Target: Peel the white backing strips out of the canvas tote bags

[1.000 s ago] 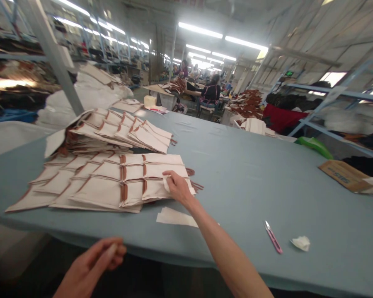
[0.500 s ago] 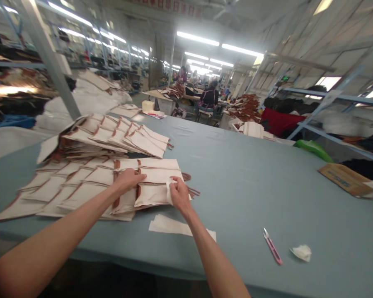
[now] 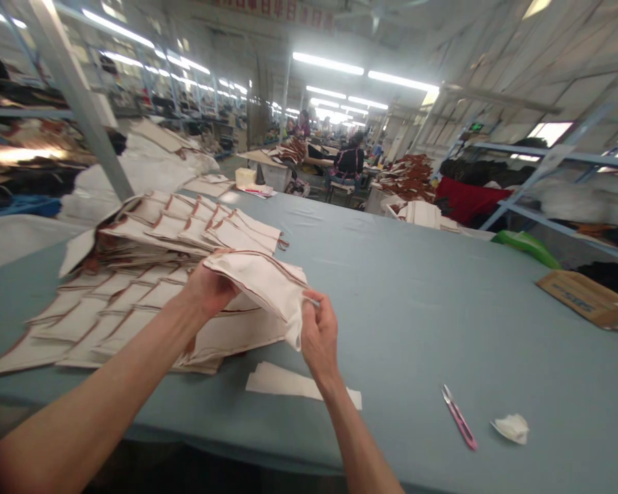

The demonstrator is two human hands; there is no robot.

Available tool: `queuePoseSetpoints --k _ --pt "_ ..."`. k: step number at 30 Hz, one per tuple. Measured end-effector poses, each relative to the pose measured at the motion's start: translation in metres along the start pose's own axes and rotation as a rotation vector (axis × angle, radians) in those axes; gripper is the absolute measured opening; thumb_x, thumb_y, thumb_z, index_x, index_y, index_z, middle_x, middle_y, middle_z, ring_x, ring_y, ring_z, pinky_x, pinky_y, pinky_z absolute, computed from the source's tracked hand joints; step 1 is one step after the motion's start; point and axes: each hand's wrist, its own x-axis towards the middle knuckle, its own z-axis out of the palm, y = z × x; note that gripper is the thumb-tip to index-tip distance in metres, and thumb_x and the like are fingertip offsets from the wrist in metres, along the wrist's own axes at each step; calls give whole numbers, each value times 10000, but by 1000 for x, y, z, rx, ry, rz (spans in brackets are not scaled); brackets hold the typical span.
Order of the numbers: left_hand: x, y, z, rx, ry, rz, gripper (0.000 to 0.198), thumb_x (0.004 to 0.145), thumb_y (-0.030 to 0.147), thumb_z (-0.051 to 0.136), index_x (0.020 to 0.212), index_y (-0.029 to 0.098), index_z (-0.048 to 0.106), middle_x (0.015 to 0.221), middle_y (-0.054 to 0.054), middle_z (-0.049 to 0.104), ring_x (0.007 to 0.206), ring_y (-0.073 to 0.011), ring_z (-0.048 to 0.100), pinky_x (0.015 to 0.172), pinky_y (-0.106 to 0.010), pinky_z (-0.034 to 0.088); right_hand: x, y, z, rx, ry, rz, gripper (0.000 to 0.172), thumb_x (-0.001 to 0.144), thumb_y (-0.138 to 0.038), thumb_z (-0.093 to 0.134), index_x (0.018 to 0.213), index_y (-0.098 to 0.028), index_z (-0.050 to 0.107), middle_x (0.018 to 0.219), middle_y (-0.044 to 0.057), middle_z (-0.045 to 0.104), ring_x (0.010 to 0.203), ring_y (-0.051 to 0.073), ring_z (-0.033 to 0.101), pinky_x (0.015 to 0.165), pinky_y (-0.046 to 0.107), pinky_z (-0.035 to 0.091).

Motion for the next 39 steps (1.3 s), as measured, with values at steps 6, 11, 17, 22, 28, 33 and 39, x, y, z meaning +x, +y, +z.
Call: queuePoseSetpoints --k 6,11,17,22,28,33,39 --pt "-66 30 1 162 -48 93 382 930 381 546 1056 118 794 945 -101 847 967 -332 815 904 -467 677 -68 -56 -8 186 13 -38 568 950 -675 771 1257 -225 612 583 -97 510 490 128 456 475 233 375" --pt "-171 36 -67 424 45 259 227 682 335 839 860 219 758 766 15 792 936 -320 762 948 -407 643 -133 -82 -21 252 -57 80 521 937 -662 821 1229 -258 671 581 -76 503 478 130 436 461 241 356" --pt "-302 -9 -172 960 168 247 150 845 390 715 882 265 789 741 23 744 828 -270 722 949 -384 658 -177 -97 4 147 -442 147 522 970 -681 782 1270 -262 698 619 -55 518 525 128 410 493 244 310" --pt "-374 -52 -219 828 389 83 354 802 461 725 1078 272 841 976 -53 863 1061 -372 790 952 -416 685 -212 -92 70 166 -964 162 616 985 -734 735 1331 -226 680 662 -74 465 565 116 383 519 237 277" --pt "-417 -52 -221 821 448 46 319 777 455 713 999 270 849 1026 -53 879 937 -342 789 879 -362 683 -257 -79 120 113 -1026 134 513 1005 -610 748 1287 -182 717 639 -85 469 564 102 355 539 244 258" --pt "-428 -42 -226 798 411 46 260 785 481 738 915 294 864 965 -26 877 846 -329 775 759 -329 676 -264 -81 131 59 -1052 180 410 991 -582 756 1096 -185 769 713 -9 651 619 138 543 597 263 411" --pt "-430 -52 -240 749 413 84 230 758 481 791 844 297 901 880 -41 874 861 -365 789 801 -388 693 -247 -87 120 -110 -983 -41 329 1070 -488 652 905 -208 698 746 -9 638 655 136 523 599 255 408"
